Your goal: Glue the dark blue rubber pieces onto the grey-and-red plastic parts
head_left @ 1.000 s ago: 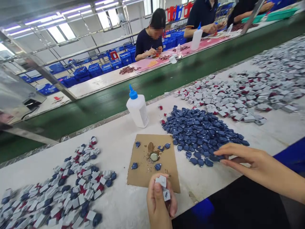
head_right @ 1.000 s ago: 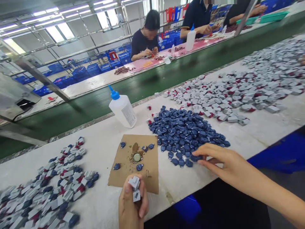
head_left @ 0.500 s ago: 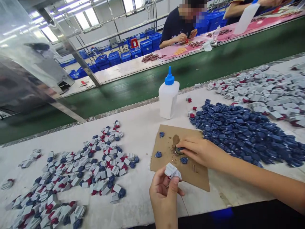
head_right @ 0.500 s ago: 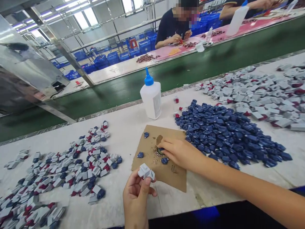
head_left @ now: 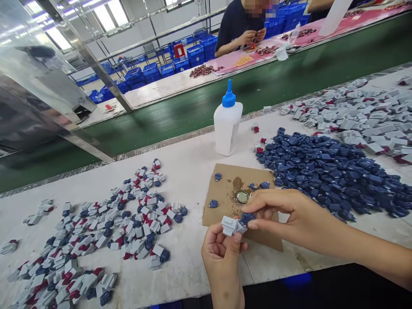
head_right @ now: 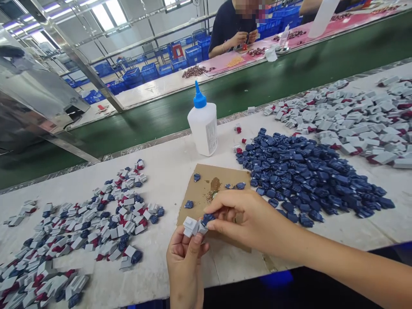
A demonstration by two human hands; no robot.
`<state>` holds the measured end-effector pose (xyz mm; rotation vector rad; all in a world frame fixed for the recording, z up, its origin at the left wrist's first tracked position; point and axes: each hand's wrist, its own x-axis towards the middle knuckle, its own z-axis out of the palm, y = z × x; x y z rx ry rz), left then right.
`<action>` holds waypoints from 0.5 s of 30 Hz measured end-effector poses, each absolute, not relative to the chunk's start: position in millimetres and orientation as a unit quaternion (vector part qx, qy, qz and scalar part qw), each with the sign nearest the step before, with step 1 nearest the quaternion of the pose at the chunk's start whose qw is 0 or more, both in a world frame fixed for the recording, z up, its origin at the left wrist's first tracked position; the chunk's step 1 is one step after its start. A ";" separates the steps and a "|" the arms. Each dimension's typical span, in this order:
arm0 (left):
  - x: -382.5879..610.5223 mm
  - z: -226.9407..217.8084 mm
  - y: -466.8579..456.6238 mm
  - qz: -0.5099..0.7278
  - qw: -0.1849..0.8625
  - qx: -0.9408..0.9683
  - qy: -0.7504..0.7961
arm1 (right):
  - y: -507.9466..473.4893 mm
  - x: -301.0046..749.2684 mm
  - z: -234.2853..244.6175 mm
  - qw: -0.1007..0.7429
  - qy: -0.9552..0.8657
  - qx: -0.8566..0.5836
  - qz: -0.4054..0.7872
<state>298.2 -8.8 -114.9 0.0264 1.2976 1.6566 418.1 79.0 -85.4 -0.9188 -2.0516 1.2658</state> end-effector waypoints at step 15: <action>306.2 -114.6 -17.7 0.672 0.480 0.098 0.555 | 72.9 419.0 -91.7 0.155 -0.706 -0.324 0.610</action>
